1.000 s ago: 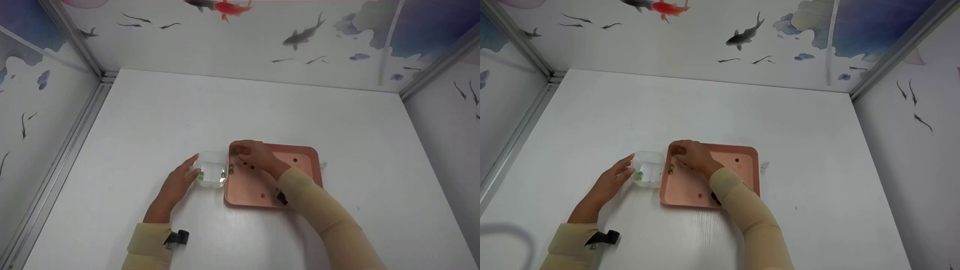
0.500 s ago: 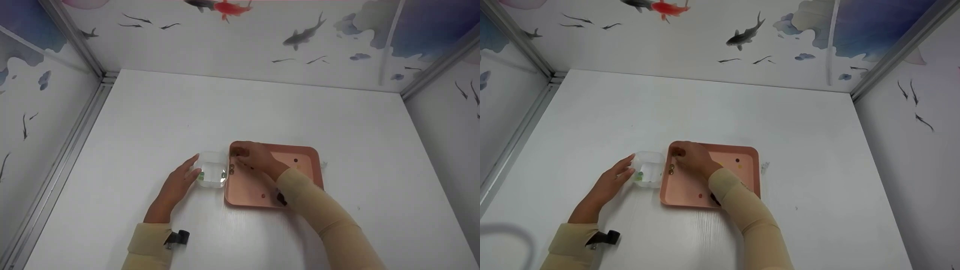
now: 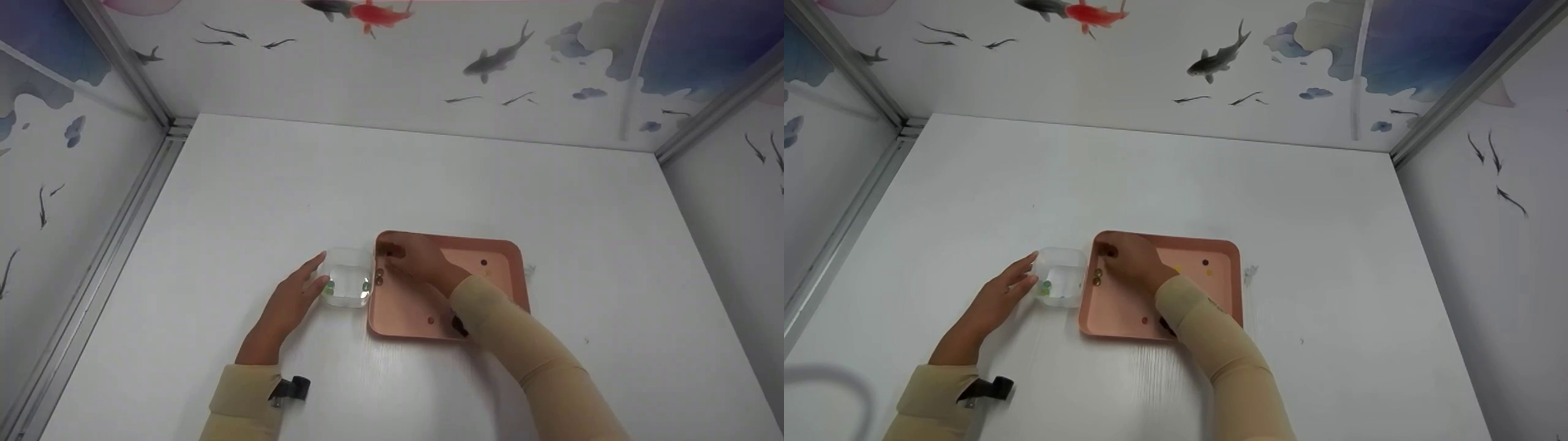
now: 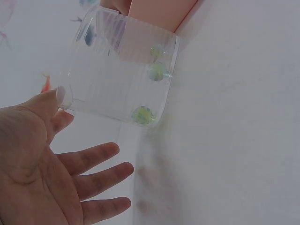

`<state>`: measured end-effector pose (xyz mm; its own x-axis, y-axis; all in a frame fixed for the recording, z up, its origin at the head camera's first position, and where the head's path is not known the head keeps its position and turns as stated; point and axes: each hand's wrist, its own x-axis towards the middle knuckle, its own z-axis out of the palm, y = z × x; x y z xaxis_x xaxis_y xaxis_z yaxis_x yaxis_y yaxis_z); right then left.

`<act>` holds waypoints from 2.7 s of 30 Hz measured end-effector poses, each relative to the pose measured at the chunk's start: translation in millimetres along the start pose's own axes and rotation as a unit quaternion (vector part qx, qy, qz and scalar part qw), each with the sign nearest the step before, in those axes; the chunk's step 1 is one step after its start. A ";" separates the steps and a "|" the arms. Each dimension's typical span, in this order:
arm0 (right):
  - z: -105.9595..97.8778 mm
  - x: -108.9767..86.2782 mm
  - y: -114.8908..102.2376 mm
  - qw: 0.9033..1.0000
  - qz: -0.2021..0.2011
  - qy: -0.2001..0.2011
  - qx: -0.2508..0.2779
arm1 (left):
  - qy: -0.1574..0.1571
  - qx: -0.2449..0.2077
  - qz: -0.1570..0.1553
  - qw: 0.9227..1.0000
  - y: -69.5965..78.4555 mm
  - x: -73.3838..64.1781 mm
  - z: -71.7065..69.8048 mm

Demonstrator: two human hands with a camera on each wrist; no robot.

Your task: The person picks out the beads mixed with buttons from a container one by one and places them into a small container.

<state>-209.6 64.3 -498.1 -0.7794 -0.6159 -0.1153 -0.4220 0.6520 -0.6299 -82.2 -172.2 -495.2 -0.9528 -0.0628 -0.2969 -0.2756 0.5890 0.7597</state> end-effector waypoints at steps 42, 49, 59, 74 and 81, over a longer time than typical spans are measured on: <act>12.9 5.5 -5.0 0.997 0.002 0.050 -0.066 | -0.004 -0.036 0.016 0.999 -2.6 -2.5 -1.8; 13.3 5.7 -6.2 0.995 0.003 0.054 -0.082 | -0.003 -0.032 0.011 0.999 -2.9 -1.9 -2.0; 13.0 5.0 -6.8 0.995 -0.008 0.060 -0.076 | -0.001 -0.028 0.015 0.999 -3.9 -1.5 -1.0; 14.2 4.3 -4.8 0.995 -0.014 0.069 -0.075 | -0.004 -0.021 0.025 0.999 -2.9 -0.4 -0.7; 11.5 2.8 -8.5 0.996 0.003 0.066 -0.063 | -0.006 -0.020 0.018 1.000 -3.2 -0.3 -1.5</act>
<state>-203.0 51.9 -501.9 -0.8328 -0.5535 -0.0119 -0.4649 0.7109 -0.5278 -81.2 -175.3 -496.7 -0.9609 -0.0324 -0.2750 -0.2455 0.5587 0.7922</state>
